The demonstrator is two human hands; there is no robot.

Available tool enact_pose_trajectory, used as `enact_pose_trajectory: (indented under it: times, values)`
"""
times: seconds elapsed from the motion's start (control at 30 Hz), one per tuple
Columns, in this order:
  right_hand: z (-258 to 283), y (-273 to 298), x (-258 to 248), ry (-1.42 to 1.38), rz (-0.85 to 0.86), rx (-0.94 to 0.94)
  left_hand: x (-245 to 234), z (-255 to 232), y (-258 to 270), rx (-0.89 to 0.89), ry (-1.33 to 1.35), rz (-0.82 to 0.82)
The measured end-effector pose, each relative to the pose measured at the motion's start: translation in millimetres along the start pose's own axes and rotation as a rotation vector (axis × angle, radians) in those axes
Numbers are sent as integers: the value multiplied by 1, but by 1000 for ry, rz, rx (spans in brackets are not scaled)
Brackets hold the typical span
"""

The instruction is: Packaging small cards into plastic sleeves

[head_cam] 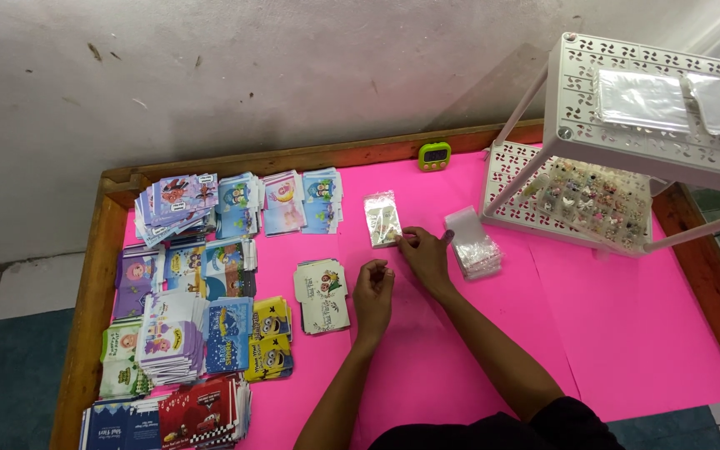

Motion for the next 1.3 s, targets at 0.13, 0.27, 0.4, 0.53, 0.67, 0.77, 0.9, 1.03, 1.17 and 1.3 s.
enact_pose_trajectory:
  times: [0.13,0.27,0.4,0.53,0.67,0.77,0.9,1.03,1.17,1.3]
  values:
    - [69,39,-48,-51,23,68,0,1,1,-8,-1,7]
    - [82,77,-70,-28,62,63,-4,-6,-2,140,-64,-23]
    - [62,110,-77,-3,111,-140,-14,-7,-4,279,-135,-125]
    - [34,127,-73,38,126,-327,-46,-22,-10,334,-313,-230]
    - [39,128,-80,12,127,-392,-69,-41,-1,340,-872,-420]
    - [48,127,-83,-5,131,-396,-75,-37,0,185,-968,-396]
    - [45,127,-84,-52,125,-396,-77,-25,-7,114,-959,-338]
    - [46,126,-84,-45,117,-433,-83,-14,-13,105,-939,-336]
    - [41,125,-81,-61,149,-376,-84,-24,-6,154,-964,-321]
    - [32,123,-77,-47,171,-369,-85,-18,4,266,-1085,-284]
Point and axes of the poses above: each hand's wrist, its own y-axis away from the middle knuckle, its own x-axis out of the palm, z = x × y, the point moved 4 cm from there along -y, towards the middle knuckle, and after that the axes turned 7 degrees about -z, right-handed, at the moved point
